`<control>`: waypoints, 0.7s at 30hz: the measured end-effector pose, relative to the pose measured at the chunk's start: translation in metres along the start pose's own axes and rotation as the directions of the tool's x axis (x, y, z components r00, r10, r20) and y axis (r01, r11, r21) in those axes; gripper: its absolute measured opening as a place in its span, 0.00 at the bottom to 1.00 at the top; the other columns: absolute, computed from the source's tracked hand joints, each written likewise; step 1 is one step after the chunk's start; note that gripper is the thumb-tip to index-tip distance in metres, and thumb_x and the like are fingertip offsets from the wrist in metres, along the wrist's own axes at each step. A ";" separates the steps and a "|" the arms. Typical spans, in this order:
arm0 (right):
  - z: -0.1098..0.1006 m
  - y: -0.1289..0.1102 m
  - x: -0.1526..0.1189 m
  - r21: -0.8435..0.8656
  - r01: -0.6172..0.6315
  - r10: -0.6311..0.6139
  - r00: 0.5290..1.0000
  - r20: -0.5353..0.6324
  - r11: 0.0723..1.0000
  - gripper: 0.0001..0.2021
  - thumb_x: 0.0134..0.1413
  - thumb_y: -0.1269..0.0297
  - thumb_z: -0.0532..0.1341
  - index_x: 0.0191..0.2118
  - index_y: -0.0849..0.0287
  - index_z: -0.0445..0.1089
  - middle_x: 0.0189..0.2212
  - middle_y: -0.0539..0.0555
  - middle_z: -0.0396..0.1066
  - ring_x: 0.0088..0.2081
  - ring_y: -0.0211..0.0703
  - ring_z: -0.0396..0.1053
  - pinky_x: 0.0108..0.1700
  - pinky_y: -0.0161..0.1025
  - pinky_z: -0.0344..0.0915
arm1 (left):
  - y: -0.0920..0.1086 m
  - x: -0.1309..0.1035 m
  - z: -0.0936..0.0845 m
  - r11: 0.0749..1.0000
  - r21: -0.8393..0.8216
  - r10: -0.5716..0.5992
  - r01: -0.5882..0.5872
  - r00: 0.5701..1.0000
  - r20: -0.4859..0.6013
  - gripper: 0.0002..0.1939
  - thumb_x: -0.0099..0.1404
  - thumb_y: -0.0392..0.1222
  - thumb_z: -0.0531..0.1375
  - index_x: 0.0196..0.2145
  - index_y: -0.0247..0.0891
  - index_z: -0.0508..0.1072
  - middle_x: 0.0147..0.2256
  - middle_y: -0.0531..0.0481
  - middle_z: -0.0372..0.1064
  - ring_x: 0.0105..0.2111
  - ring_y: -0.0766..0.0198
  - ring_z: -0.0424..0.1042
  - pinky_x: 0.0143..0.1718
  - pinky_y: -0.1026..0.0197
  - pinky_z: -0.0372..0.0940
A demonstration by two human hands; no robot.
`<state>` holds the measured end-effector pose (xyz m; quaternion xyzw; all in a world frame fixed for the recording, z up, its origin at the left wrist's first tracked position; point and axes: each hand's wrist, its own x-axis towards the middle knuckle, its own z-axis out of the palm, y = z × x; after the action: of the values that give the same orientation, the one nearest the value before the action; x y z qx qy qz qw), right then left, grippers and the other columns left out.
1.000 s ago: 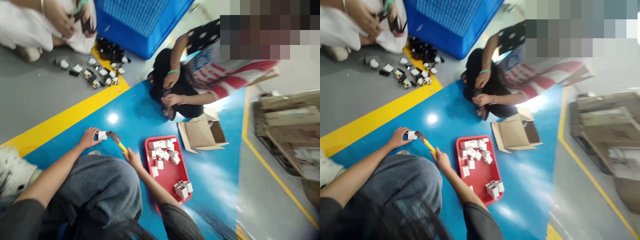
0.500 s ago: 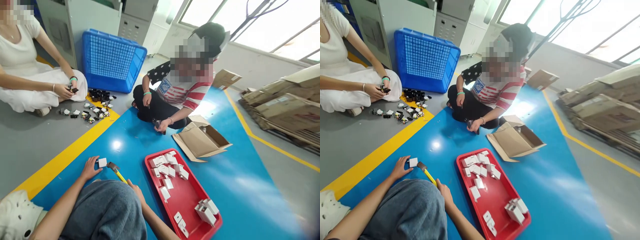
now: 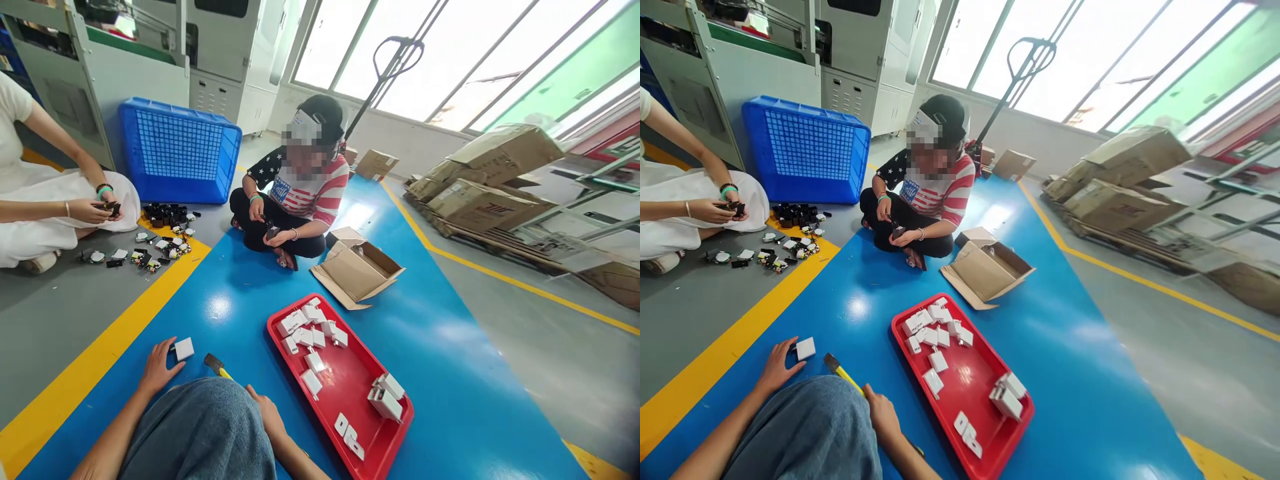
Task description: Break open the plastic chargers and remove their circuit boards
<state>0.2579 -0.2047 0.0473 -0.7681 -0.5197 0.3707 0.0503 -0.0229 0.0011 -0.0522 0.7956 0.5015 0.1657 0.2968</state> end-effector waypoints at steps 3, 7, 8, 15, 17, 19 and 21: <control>-0.002 0.001 -0.003 0.020 0.001 -0.001 1.000 -0.022 1.000 0.09 0.58 0.58 0.48 0.37 0.48 0.63 0.32 0.54 0.75 0.37 0.56 0.75 0.32 0.41 0.53 | 0.000 0.000 -0.001 1.000 0.014 0.001 -0.001 1.000 -0.001 0.35 0.61 0.59 0.58 0.61 0.40 0.63 0.57 0.40 0.66 0.59 0.44 0.64 0.61 0.41 0.57; -0.004 -0.001 -0.006 0.030 0.010 -0.008 0.999 -0.035 0.999 0.10 0.59 0.57 0.46 0.37 0.48 0.62 0.32 0.55 0.75 0.37 0.58 0.75 0.32 0.43 0.54 | -0.001 0.001 -0.001 1.000 0.006 -0.001 0.001 1.000 -0.006 0.35 0.61 0.60 0.58 0.61 0.41 0.63 0.56 0.40 0.67 0.57 0.45 0.65 0.61 0.40 0.57; -0.005 -0.001 -0.007 0.027 0.007 -0.006 0.999 -0.036 1.000 0.10 0.59 0.56 0.46 0.37 0.49 0.62 0.32 0.55 0.75 0.37 0.59 0.75 0.32 0.43 0.54 | -0.002 0.001 0.000 1.000 0.002 -0.008 0.008 1.000 -0.001 0.35 0.61 0.60 0.58 0.61 0.41 0.63 0.56 0.40 0.67 0.57 0.45 0.65 0.60 0.40 0.58; -0.005 -0.002 -0.008 -0.007 0.015 -0.015 0.998 -0.054 1.000 0.10 0.59 0.57 0.46 0.37 0.49 0.62 0.33 0.56 0.76 0.37 0.59 0.75 0.32 0.43 0.53 | -0.005 0.002 0.005 1.000 0.015 -0.020 0.020 0.999 0.051 0.38 0.62 0.62 0.56 0.63 0.39 0.60 0.59 0.38 0.64 0.59 0.42 0.62 0.61 0.39 0.55; -0.006 -0.003 -0.009 -0.014 0.019 -0.019 0.998 -0.063 1.000 0.10 0.59 0.57 0.46 0.38 0.49 0.63 0.34 0.55 0.76 0.38 0.58 0.76 0.32 0.43 0.53 | -0.001 0.003 0.005 0.999 0.043 -0.032 0.030 0.998 0.046 0.37 0.62 0.62 0.55 0.64 0.40 0.60 0.59 0.38 0.64 0.60 0.41 0.60 0.61 0.38 0.55; -0.008 -0.003 -0.010 -0.023 0.020 -0.022 0.997 -0.077 1.000 0.09 0.59 0.58 0.47 0.38 0.49 0.63 0.35 0.54 0.77 0.39 0.57 0.76 0.33 0.42 0.54 | 0.003 0.004 0.005 0.997 0.072 -0.036 0.033 0.998 0.043 0.36 0.63 0.60 0.55 0.64 0.41 0.61 0.60 0.39 0.63 0.60 0.40 0.60 0.59 0.38 0.56; -0.009 -0.002 -0.011 -0.032 0.019 -0.022 0.995 -0.096 0.999 0.09 0.59 0.58 0.47 0.39 0.48 0.63 0.35 0.54 0.77 0.39 0.57 0.76 0.33 0.41 0.55 | 0.005 0.005 0.005 0.996 0.088 -0.020 0.016 0.999 0.049 0.34 0.64 0.58 0.54 0.63 0.42 0.63 0.59 0.40 0.64 0.59 0.41 0.61 0.57 0.39 0.59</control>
<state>0.2599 -0.2103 0.0603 -0.7805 -0.5301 0.3245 0.0673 -0.0139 0.0024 -0.0532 0.8072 0.5080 0.1209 0.2754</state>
